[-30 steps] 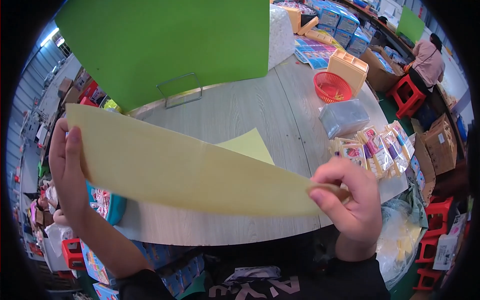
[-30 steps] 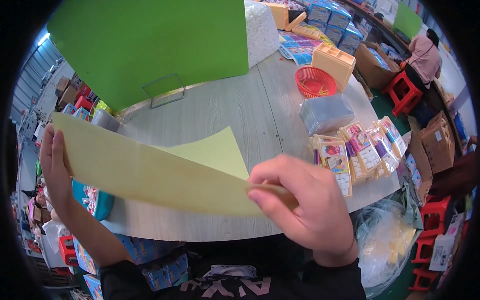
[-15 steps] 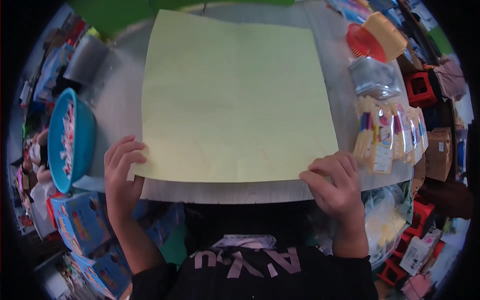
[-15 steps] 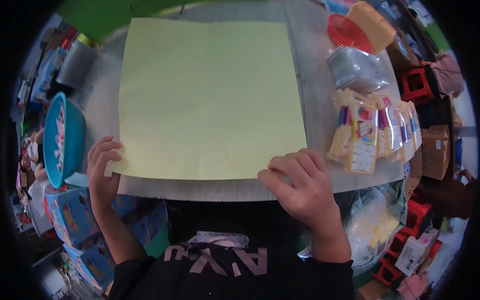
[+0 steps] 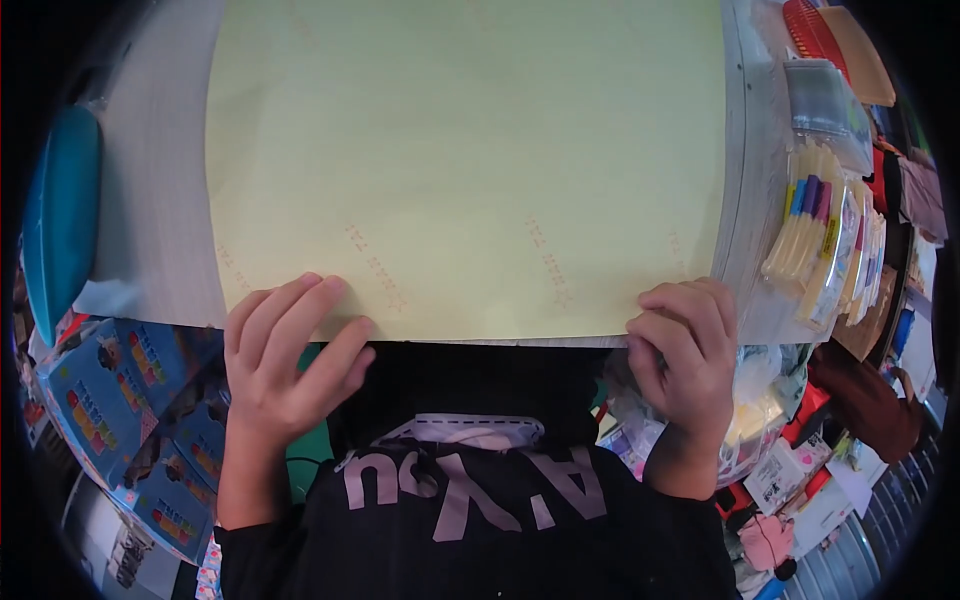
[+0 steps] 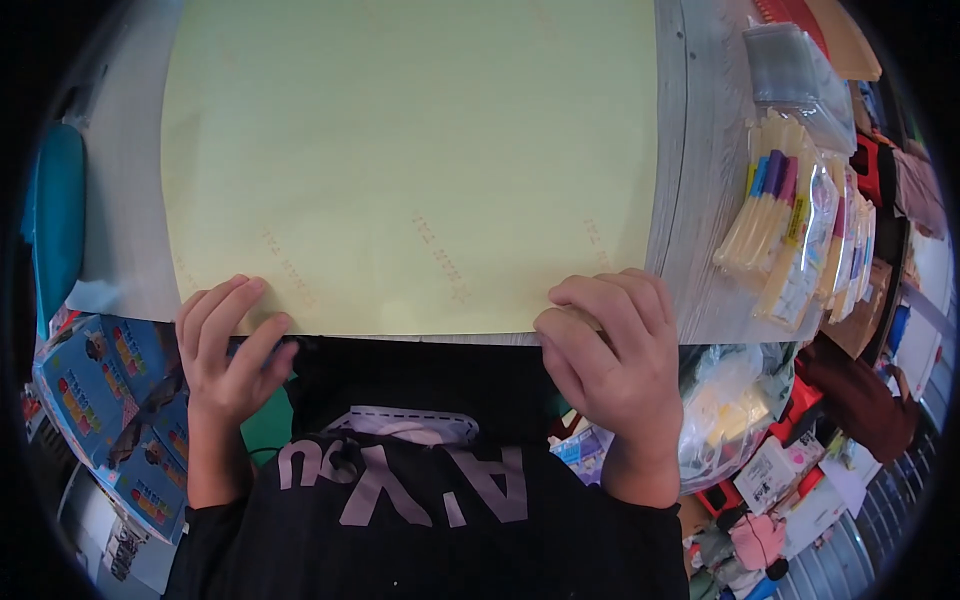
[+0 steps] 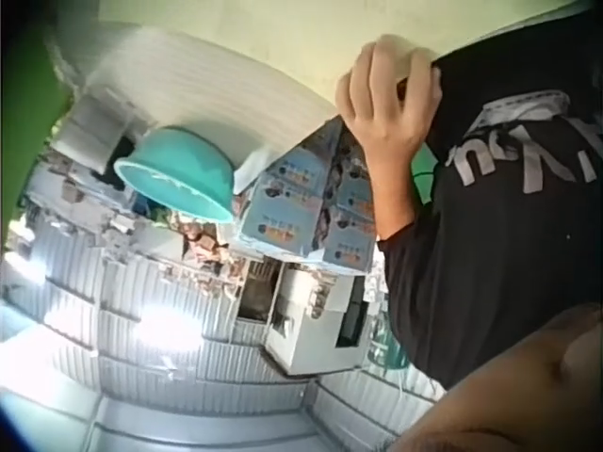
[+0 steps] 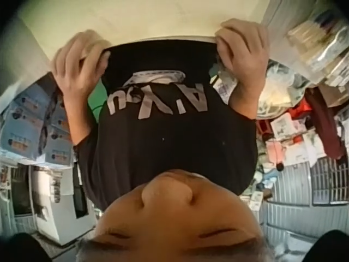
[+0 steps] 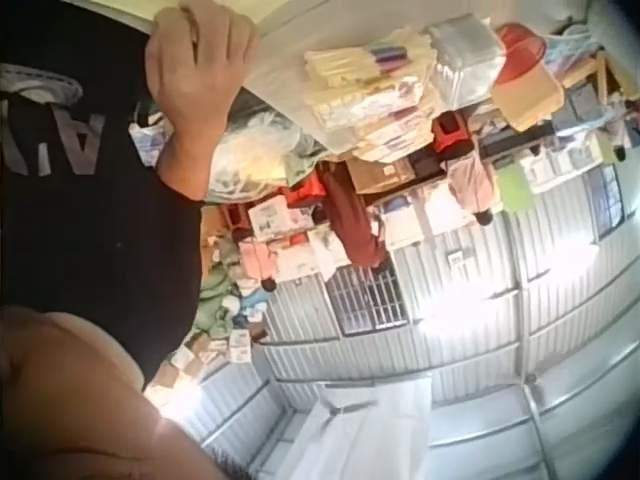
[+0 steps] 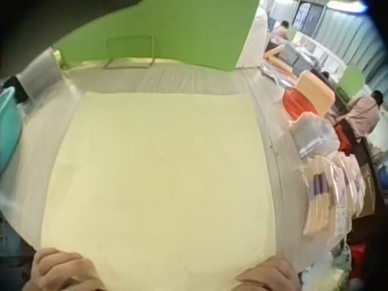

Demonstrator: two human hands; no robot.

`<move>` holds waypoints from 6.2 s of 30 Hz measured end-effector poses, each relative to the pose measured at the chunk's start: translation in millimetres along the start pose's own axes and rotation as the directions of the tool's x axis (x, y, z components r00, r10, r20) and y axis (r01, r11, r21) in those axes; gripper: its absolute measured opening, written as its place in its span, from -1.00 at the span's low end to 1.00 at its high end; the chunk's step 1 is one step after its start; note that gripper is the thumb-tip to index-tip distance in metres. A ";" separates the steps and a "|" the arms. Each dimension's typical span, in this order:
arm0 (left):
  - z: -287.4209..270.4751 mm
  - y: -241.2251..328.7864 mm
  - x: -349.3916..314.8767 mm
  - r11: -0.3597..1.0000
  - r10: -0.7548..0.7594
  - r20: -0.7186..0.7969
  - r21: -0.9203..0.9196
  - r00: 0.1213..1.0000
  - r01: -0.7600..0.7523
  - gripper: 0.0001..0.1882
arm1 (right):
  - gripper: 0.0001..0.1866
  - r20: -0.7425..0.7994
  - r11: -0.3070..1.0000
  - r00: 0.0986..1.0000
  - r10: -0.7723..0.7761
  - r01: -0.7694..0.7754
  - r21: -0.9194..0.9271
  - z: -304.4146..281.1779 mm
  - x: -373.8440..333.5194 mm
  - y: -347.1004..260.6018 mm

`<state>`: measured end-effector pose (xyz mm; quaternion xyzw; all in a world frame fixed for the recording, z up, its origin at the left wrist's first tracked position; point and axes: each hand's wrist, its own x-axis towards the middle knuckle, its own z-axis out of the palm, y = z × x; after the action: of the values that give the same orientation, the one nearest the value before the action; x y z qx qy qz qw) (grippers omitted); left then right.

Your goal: Peeling adhesive strips from a backing sheet and folding the sheet edges.

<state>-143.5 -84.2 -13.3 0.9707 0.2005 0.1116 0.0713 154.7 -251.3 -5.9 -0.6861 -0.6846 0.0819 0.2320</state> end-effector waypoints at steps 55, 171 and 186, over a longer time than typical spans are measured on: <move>15.7 9.7 102.6 0.980 -0.112 -0.009 -0.166 0.994 0.109 -0.94 | -0.85 0.247 0.759 0.896 0.368 -0.443 0.478 -6.0 64.5 16.6; 49.7 83.8 59.7 0.988 0.014 -0.017 0.155 1.000 -0.011 -0.44 | -0.45 0.119 0.950 0.986 0.117 -0.076 -0.302 9.9 -18.0 -4.9; 35.2 66.6 42.0 0.992 -0.060 0.039 0.115 0.997 0.055 -0.35 | -0.44 0.078 0.942 0.985 0.156 -0.125 -0.311 8.6 -23.3 -5.1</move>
<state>-72.4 -131.0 -27.1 0.9692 0.2327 0.0773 0.0231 145.3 -272.6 -16.0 -0.7556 -0.6493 0.0266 0.0818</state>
